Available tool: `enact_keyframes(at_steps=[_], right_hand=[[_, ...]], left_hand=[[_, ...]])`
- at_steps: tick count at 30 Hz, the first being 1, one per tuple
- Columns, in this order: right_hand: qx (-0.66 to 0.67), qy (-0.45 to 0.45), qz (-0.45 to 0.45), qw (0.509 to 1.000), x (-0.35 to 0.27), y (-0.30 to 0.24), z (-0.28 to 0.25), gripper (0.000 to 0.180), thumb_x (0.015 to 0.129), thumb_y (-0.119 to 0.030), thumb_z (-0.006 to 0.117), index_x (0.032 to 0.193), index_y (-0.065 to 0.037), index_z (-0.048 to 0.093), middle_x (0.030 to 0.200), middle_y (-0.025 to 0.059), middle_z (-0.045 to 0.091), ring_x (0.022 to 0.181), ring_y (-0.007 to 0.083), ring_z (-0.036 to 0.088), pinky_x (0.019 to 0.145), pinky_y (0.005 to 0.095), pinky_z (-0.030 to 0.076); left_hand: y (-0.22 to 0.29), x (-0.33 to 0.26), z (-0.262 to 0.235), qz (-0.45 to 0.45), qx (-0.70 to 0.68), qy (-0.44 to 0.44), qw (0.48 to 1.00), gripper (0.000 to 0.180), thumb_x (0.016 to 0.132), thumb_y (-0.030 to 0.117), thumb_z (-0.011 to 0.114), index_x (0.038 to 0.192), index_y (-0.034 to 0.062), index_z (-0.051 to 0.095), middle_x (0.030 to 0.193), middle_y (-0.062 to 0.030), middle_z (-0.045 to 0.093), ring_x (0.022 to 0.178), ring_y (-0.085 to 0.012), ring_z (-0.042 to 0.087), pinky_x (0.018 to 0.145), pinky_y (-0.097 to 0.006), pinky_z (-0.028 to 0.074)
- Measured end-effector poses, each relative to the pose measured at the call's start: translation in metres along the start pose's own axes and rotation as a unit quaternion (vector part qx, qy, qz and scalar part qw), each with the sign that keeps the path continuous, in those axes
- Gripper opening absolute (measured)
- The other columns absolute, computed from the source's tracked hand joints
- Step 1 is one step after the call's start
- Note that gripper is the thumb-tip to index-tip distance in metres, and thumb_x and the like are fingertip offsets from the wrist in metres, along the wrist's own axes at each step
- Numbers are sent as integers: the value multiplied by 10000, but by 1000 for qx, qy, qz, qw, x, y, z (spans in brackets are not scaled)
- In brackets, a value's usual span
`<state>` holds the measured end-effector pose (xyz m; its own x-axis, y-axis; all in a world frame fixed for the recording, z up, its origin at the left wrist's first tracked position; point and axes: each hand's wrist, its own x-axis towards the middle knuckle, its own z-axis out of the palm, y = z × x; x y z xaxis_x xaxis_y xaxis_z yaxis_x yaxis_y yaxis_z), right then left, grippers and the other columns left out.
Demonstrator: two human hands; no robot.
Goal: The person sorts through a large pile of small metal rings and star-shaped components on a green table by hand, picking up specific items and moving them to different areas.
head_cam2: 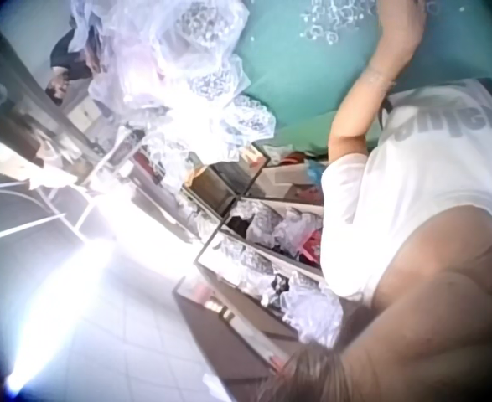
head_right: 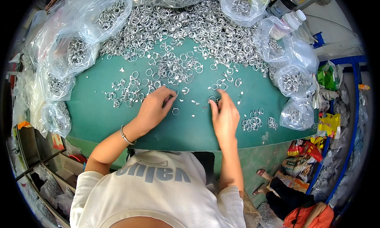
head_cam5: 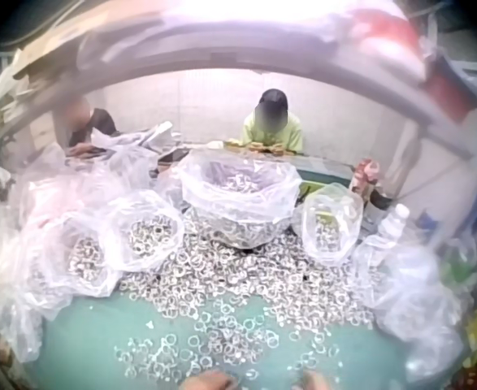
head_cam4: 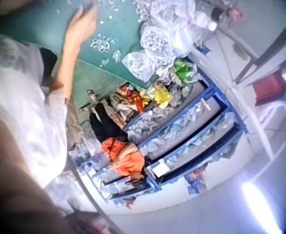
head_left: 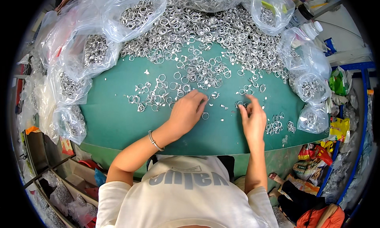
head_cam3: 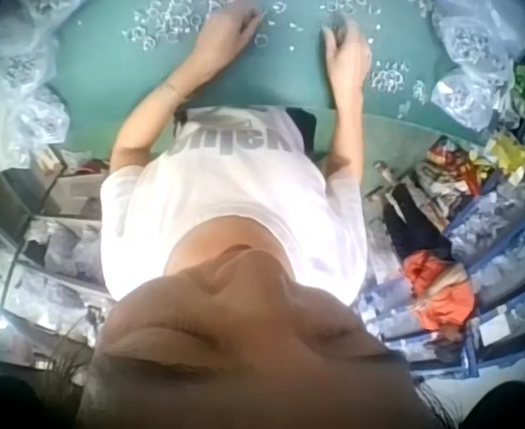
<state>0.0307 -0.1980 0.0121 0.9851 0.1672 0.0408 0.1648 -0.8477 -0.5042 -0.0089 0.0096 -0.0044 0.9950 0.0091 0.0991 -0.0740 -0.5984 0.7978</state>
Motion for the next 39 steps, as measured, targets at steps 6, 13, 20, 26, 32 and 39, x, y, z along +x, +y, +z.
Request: enact_keyframes(at_steps=[6, 13, 20, 26, 32, 39], right_hand=[[63, 41, -87, 993, 6, 19, -1, 80, 789, 2, 602, 840, -29, 549, 778, 112, 530, 625, 263, 550, 564, 354, 437], [67, -57, 12, 996, 6, 24, -15, 203, 788, 53, 568, 986, 12, 550, 801, 145, 559, 669, 276, 550, 638, 363, 458], [139, -35, 23, 989, 4, 43, -30, 266, 722, 84, 646, 958, 7, 552, 828, 135, 555, 679, 236, 575, 592, 320, 467], [-106, -22, 68, 992, -8, 61, -62, 281, 718, 52, 640, 985, -10, 575, 993, 141, 549, 889, 299, 542, 774, 394, 445], [-180, 33, -12, 983, 10, 29, -44, 276, 752, -117, 677, 1005, -40, 595, 1011, 116, 549, 989, 306, 494, 826, 404, 395], [-59, 69, -36, 995, 33, 30, -5, 137, 737, -26, 635, 841, -14, 547, 827, 131, 562, 834, 313, 520, 740, 397, 399]], left_hand=[[-2, -1, 3, 20, 87, 4, 996, 103, 806, 30, 593, 907, 39, 575, 802, -105, 540, 630, -288, 567, 555, -386, 448], [-3, -2, 5, 32, 96, -5, 995, 98, 807, 35, 591, 903, 38, 571, 792, -110, 528, 636, -300, 561, 556, -394, 450], [-3, -3, 4, 45, 108, -4, 993, 91, 810, 41, 587, 898, 37, 566, 779, -113, 511, 645, -309, 552, 559, -405, 449], [-4, -5, 5, 50, 120, -12, 991, 118, 809, 46, 586, 925, 44, 559, 788, -115, 510, 675, -315, 555, 574, -410, 454], [10, 10, 15, 56, 145, -44, 987, 210, 797, 80, 606, 993, 52, 536, 830, -116, 525, 745, -309, 572, 601, -400, 477], [26, 71, 76, 156, 178, -66, 969, 136, 805, 116, 603, 883, 45, 517, 829, -124, 526, 798, -309, 572, 637, -383, 489]])
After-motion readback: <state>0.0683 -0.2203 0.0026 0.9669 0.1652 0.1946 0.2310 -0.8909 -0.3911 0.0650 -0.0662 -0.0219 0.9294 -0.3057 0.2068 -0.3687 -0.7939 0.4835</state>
